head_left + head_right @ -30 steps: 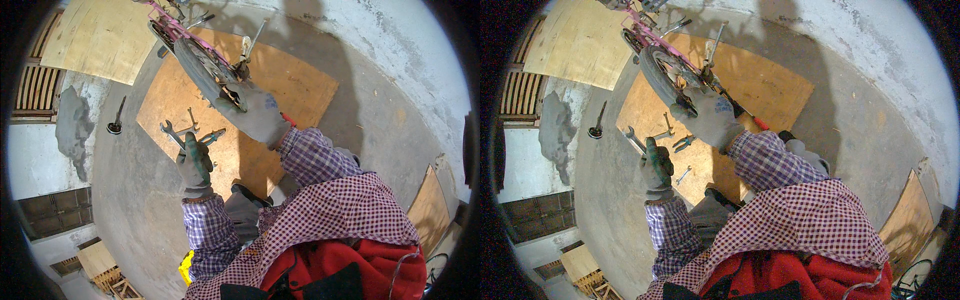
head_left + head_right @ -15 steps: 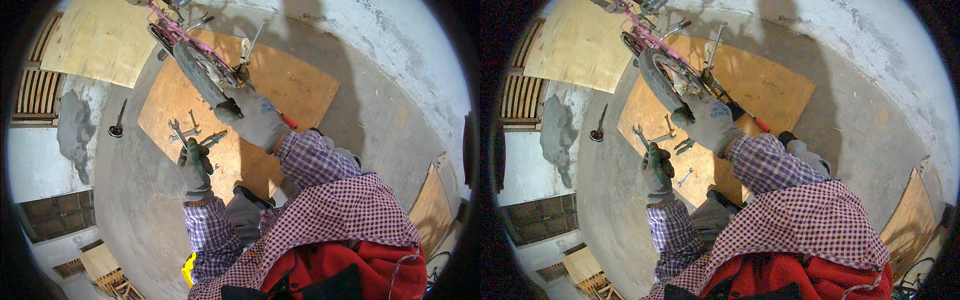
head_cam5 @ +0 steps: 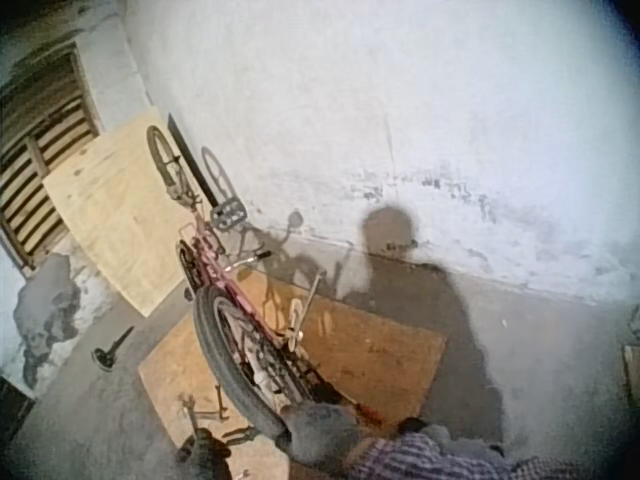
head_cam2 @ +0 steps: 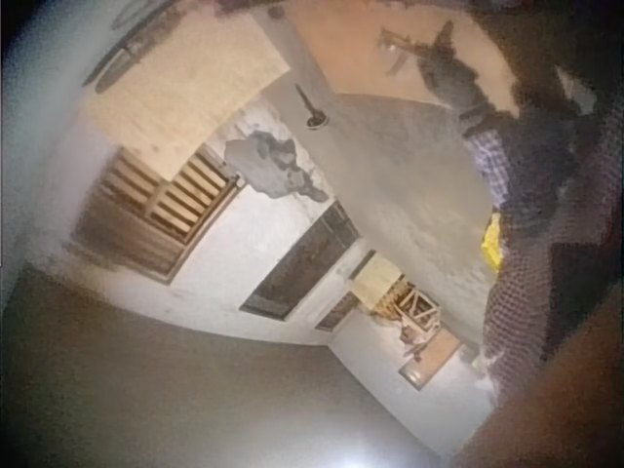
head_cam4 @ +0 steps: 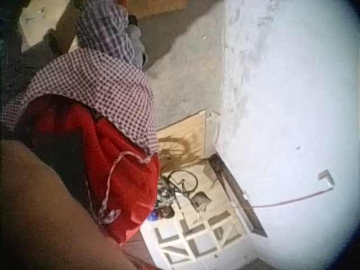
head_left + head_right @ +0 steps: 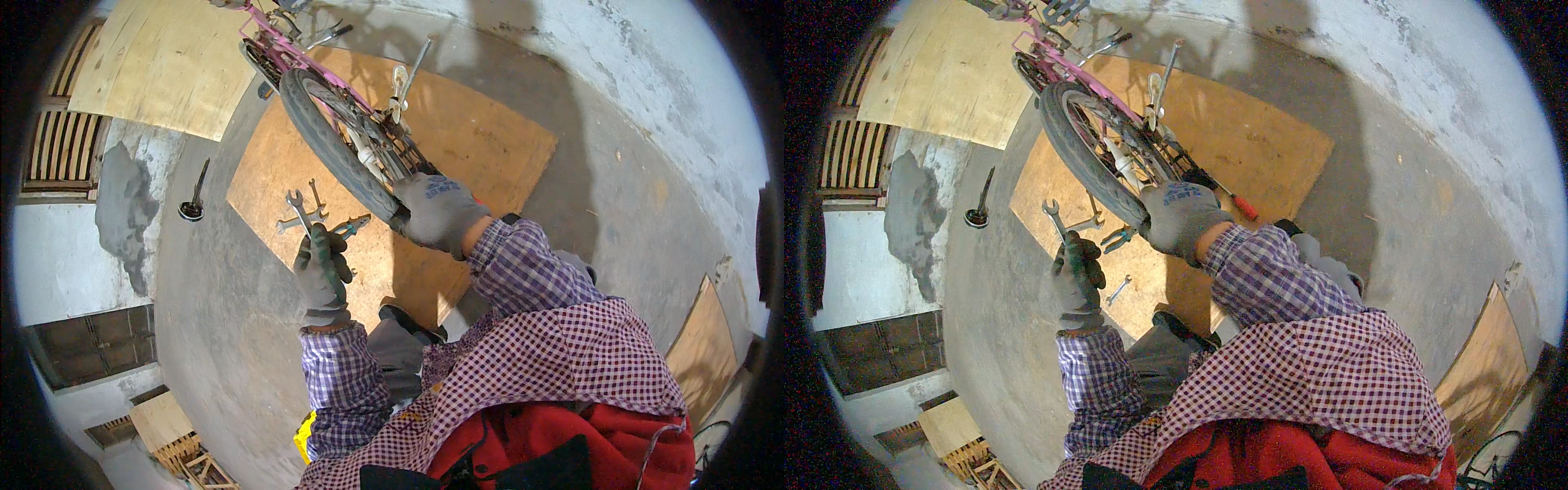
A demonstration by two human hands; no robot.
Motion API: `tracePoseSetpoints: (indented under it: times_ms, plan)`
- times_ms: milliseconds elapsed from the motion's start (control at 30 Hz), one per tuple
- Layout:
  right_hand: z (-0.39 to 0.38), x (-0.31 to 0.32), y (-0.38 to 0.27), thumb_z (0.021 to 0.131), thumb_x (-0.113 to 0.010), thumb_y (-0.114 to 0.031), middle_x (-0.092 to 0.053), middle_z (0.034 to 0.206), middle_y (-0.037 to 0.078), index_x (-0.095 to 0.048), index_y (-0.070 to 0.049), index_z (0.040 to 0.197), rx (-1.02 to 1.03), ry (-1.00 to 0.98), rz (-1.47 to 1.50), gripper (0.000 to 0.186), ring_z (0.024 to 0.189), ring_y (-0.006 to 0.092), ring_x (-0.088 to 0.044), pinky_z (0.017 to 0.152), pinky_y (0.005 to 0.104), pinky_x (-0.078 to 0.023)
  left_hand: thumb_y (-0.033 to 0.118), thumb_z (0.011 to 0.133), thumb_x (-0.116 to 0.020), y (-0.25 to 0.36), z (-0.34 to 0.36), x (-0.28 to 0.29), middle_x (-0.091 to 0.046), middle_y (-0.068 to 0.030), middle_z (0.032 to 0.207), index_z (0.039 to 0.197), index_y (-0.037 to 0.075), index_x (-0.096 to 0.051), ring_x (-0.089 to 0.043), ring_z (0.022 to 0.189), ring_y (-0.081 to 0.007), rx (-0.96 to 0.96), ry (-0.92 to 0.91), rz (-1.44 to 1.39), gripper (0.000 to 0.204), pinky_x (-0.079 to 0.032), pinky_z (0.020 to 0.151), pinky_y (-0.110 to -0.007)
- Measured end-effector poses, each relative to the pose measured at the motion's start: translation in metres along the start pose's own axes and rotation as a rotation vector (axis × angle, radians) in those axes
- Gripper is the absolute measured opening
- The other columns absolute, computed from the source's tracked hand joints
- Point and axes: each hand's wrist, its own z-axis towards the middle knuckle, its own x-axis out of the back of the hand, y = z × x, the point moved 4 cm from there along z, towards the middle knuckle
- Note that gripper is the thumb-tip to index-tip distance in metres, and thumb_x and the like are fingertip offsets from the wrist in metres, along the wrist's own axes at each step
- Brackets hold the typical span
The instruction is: The person uses a wrench and screwdriver to adjust the rear wheel and brake assembly of a pink bicycle. They tighten bolts on the wheel hub and brake caliper, then test the wheel by spinning it.
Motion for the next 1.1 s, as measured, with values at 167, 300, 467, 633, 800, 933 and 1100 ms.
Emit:
tracePoseSetpoints:
  times_ms: [167,300,467,633,800,933,1100]
  plan:
    - [0.005,0.005,-0.002,0.086,-0.067,-0.023,-0.068,0.112,0.026,-0.064,-0.003,0.125,0.038,0.099,0.088,0.044,0.105,0.0435,-0.065,0.092,0.0504,-0.053,0.048,0.102,-0.064,-0.002,0.005,-0.001,-0.064,-0.006,0.072,0.091,0.004,-0.068,-0.046,0.047,-0.0101,0.021,-0.004,0.0,0.045,-0.036,0.042,-0.029]
    - [0.009,0.007,-0.005,0.087,-0.067,-0.02,-0.066,0.117,0.027,-0.061,-0.003,0.132,0.16,0.23,0.269,0.049,0.108,0.0439,-0.065,0.096,0.0491,-0.051,0.046,0.102,-0.065,-0.005,0.011,0.002,-0.062,-0.0051,0.071,0.091,0.003,-0.067,-0.044,0.045,-0.0091,0.018,0.005,-0.018,0.044,-0.035,0.04,-0.028]
    - [0.012,0.01,-0.012,0.089,-0.069,-0.024,-0.066,0.115,0.027,-0.061,-0.003,0.13,0.224,0.404,0.397,0.048,0.104,0.0434,-0.066,0.092,0.0487,-0.052,0.045,0.102,-0.065,-0.007,0.015,0.004,-0.062,-0.0047,0.071,0.092,0.002,-0.068,-0.043,0.044,-0.0087,0.008,0.002,-0.03,0.044,-0.035,0.04,-0.027]
    - [0.012,0.009,-0.011,0.091,-0.071,-0.029,-0.067,0.114,0.026,-0.062,-0.002,0.13,0.128,0.317,0.522,0.048,0.105,0.0416,-0.066,0.092,0.0463,-0.052,0.046,0.104,-0.062,-0.011,0.016,0.001,-0.064,-0.005,0.073,0.093,0.003,-0.069,-0.046,0.046,-0.0094,0.045,0.007,-0.007,0.045,-0.036,0.041,-0.028]
    - [0.016,0.01,-0.007,0.092,-0.07,-0.032,-0.067,0.112,0.025,-0.063,-0.002,0.128,0.114,0.302,0.471,0.047,0.104,0.0415,-0.066,0.091,0.0464,-0.052,0.044,0.103,-0.064,-0.015,0.019,-0.007,-0.063,-0.0048,0.073,0.093,0.001,-0.069,-0.045,0.045,-0.0085,0.03,-0.011,-0.004,0.044,-0.035,0.041,-0.027]
    - [0.019,0.009,-0.005,0.092,-0.071,-0.035,-0.067,0.113,0.025,-0.063,-0.002,0.129,0.117,0.399,0.44,0.051,0.103,0.0424,-0.065,0.09,0.0476,-0.052,0.044,0.103,-0.064,-0.016,0.022,-0.013,-0.064,-0.0053,0.073,0.094,0.001,-0.069,-0.045,0.044,-0.0088,0.037,-0.008,0.01,0.044,-0.036,0.041,-0.027]
    - [0.022,0.003,0.001,0.092,-0.071,-0.035,-0.066,0.115,0.026,-0.063,-0.003,0.129,0.116,0.426,0.359,0.05,0.104,0.0427,-0.064,0.089,0.0493,-0.052,0.044,0.104,-0.063,-0.016,0.024,-0.018,-0.065,-0.0054,0.073,0.094,0.001,-0.069,-0.046,0.044,-0.0091,0.016,-0.023,0.013,0.045,-0.037,0.041,-0.027]
